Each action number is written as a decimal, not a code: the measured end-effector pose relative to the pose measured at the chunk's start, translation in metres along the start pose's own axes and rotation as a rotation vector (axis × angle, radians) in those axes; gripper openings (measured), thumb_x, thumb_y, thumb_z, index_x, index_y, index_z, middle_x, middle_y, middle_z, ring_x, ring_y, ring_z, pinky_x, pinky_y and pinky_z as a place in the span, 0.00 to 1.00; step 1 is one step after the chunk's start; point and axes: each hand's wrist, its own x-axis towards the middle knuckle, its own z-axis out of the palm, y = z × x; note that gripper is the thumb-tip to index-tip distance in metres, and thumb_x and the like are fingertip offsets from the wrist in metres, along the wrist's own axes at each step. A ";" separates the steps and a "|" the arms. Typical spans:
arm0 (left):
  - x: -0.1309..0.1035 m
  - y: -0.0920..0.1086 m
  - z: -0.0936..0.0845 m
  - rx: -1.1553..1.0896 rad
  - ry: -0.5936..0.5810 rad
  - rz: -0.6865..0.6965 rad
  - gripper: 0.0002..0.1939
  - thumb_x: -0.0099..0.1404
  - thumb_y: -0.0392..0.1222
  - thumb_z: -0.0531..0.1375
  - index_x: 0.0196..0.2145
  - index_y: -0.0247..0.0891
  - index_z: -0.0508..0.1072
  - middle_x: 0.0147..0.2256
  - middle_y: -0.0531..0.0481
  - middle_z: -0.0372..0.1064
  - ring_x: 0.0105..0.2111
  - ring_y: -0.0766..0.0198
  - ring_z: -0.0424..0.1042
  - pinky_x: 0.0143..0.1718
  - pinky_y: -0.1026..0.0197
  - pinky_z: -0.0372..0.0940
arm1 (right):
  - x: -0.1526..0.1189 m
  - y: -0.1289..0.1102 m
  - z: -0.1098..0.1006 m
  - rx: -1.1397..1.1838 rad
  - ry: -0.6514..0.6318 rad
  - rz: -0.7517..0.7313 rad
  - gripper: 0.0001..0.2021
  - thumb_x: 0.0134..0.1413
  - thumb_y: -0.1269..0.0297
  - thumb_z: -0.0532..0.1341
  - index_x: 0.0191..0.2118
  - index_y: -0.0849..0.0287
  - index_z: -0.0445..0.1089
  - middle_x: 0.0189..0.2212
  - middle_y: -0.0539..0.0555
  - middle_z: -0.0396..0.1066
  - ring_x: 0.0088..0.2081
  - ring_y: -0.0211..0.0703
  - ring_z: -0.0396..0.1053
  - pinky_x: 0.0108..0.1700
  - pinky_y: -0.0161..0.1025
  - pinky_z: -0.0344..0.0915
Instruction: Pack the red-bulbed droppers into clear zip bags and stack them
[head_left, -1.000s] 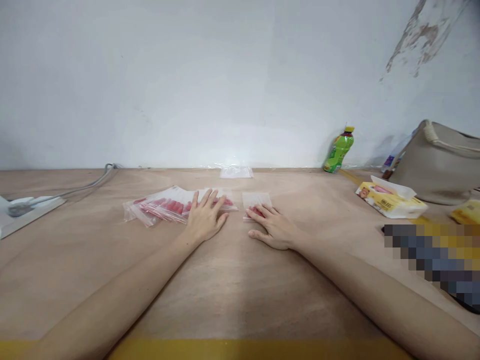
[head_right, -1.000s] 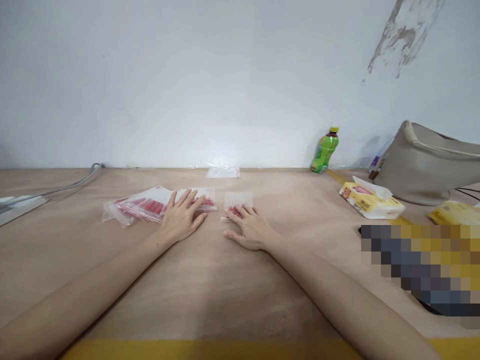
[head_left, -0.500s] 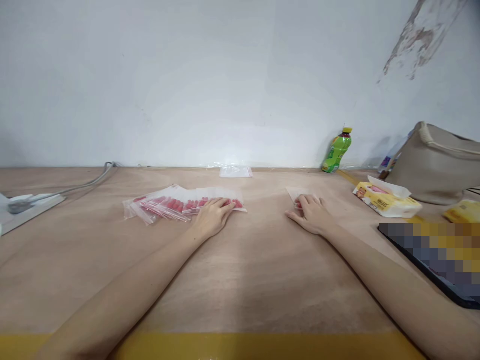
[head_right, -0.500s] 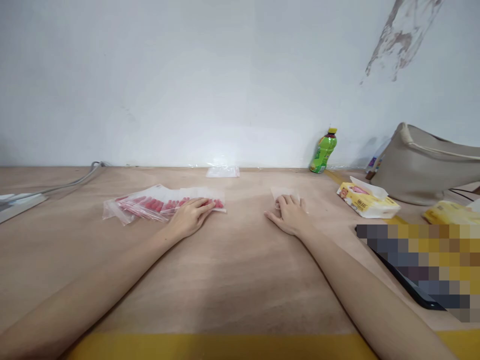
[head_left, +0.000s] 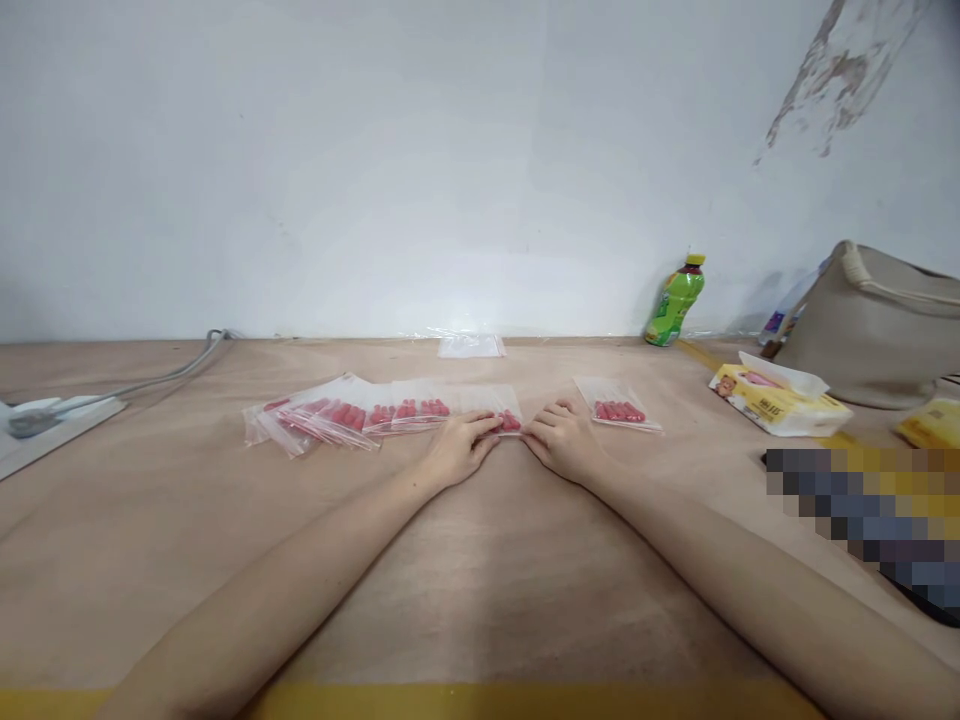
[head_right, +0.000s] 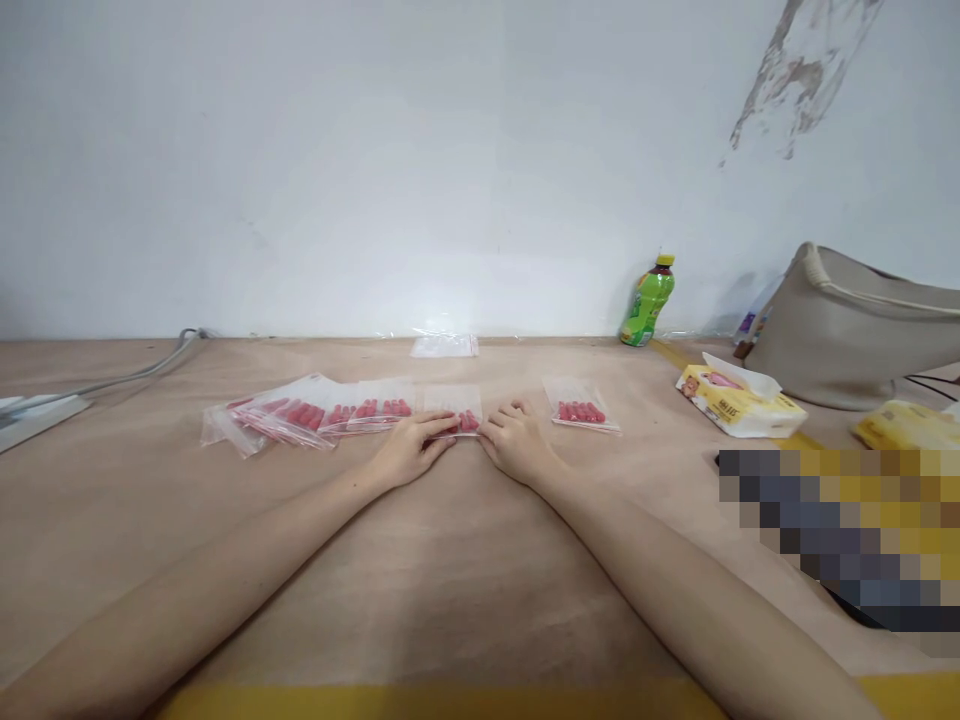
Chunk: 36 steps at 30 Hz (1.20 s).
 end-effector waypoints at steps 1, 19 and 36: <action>0.000 -0.001 -0.001 -0.006 0.000 -0.002 0.12 0.62 0.37 0.56 0.44 0.36 0.71 0.43 0.45 0.69 0.42 0.60 0.70 0.44 0.58 0.66 | 0.000 0.000 0.000 0.002 0.009 0.015 0.10 0.55 0.67 0.53 0.28 0.59 0.70 0.24 0.53 0.71 0.31 0.40 0.64 0.40 0.40 0.50; 0.019 0.007 0.009 0.127 -0.017 0.266 0.09 0.64 0.34 0.51 0.34 0.35 0.72 0.36 0.46 0.71 0.37 0.60 0.69 0.41 0.57 0.63 | 0.002 -0.002 -0.003 0.013 0.005 -0.027 0.12 0.57 0.66 0.51 0.30 0.60 0.70 0.25 0.53 0.72 0.31 0.40 0.64 0.41 0.41 0.49; 0.014 -0.003 -0.005 0.268 0.027 0.334 0.12 0.65 0.34 0.49 0.29 0.34 0.69 0.28 0.46 0.70 0.32 0.62 0.69 0.36 0.58 0.63 | -0.001 0.000 -0.007 -0.025 0.030 -0.013 0.12 0.56 0.68 0.51 0.26 0.61 0.68 0.24 0.53 0.70 0.29 0.39 0.62 0.43 0.42 0.47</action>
